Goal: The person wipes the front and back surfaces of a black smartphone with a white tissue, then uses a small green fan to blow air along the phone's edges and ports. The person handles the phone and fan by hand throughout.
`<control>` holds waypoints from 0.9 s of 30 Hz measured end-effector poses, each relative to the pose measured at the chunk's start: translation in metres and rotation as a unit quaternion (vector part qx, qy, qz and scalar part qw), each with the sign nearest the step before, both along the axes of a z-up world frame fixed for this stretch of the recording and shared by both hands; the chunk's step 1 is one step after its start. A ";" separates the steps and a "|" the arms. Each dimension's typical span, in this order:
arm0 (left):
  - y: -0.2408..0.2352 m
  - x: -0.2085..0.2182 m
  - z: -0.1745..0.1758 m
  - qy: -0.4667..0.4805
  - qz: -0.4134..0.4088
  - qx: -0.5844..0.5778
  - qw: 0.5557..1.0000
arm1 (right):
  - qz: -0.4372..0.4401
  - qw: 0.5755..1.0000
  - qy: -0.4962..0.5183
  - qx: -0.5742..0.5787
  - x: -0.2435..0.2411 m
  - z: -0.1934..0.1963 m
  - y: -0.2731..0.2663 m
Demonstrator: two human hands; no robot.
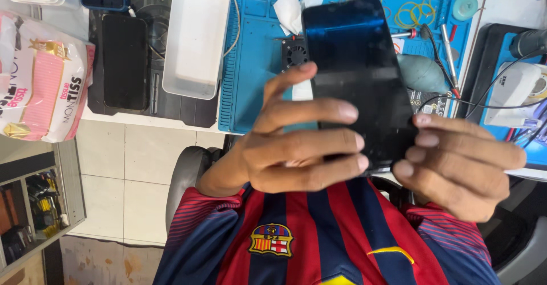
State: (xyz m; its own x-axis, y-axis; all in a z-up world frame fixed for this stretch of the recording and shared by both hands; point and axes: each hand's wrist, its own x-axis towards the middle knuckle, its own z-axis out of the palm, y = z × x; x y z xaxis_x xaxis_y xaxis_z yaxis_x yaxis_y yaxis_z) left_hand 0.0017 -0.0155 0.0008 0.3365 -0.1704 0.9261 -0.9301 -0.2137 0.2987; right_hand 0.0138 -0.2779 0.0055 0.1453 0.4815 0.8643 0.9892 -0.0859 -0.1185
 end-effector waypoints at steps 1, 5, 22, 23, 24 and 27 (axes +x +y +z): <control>-0.002 0.003 0.000 -0.011 -0.032 -0.017 0.999 | 0.007 1.000 0.012 -0.020 -0.003 0.000 -0.004; -0.005 0.005 0.002 -0.004 -0.151 -0.040 0.988 | 0.031 0.997 0.061 -0.046 -0.015 0.012 -0.005; -0.042 0.007 -0.021 0.003 -0.160 -0.227 0.961 | 0.148 0.927 0.165 0.302 -0.001 -0.045 0.063; -0.046 0.006 -0.026 -0.004 -0.155 -0.246 0.957 | 0.158 0.924 0.158 0.309 0.002 -0.042 0.068; -0.051 0.005 -0.032 -0.010 -0.148 -0.262 0.954 | 0.169 0.921 0.151 0.316 0.005 -0.038 0.073; -0.056 0.002 -0.048 -0.021 -0.146 -0.277 0.949 | 0.164 0.909 0.139 0.358 0.013 -0.030 0.079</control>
